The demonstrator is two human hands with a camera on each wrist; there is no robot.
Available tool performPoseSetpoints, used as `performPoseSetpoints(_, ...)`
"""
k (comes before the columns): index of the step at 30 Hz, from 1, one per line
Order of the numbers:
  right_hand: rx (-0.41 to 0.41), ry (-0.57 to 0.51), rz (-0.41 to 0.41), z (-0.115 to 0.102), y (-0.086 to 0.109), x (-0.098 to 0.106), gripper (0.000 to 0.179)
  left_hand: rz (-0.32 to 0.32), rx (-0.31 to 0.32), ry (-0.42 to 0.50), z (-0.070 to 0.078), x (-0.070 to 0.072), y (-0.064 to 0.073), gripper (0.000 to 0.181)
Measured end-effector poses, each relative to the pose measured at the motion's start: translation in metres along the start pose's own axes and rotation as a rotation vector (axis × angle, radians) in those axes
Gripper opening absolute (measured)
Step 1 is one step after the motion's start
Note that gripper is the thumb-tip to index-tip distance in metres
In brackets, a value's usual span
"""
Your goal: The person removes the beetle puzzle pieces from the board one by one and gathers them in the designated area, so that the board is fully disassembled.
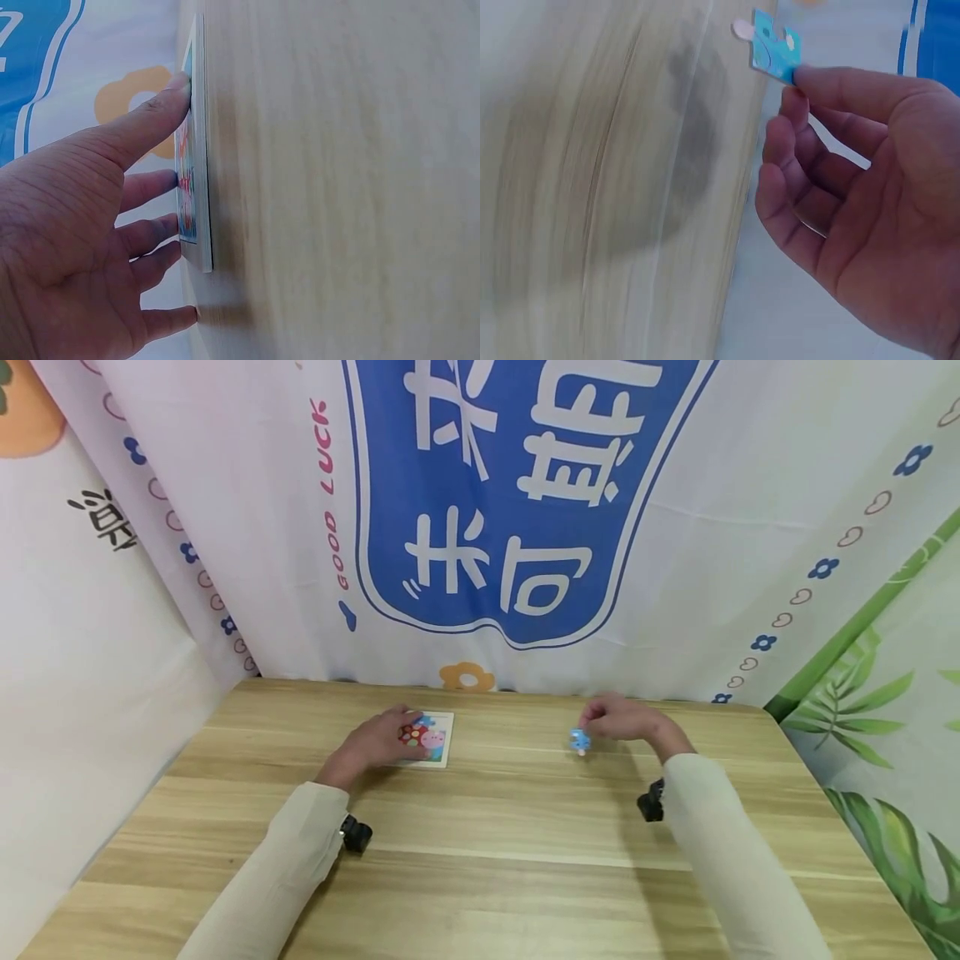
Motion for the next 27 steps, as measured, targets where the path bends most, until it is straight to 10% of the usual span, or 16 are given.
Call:
performPoseSetpoints(12,-0.242,-0.076,0.000,0.072,0.043,0.015,0.015,-0.001,0.006,0.026,-0.007,-0.001,0.001,0.085)
performPoseSetpoints(27,-0.211,0.015,0.073,0.076,0.049,0.015,0.017,0.010,0.005,0.044,-0.004,-0.001,0.001,0.086)
Point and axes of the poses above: each hand's wrist, its own y-axis away from the middle knuckle, its own x-axis out of the back of the hand, z = x × y, the point moved 8 cm from there along -y, towards the middle knuckle, and after that the axes turned 3 degrees about x, right-handed, at the moved point
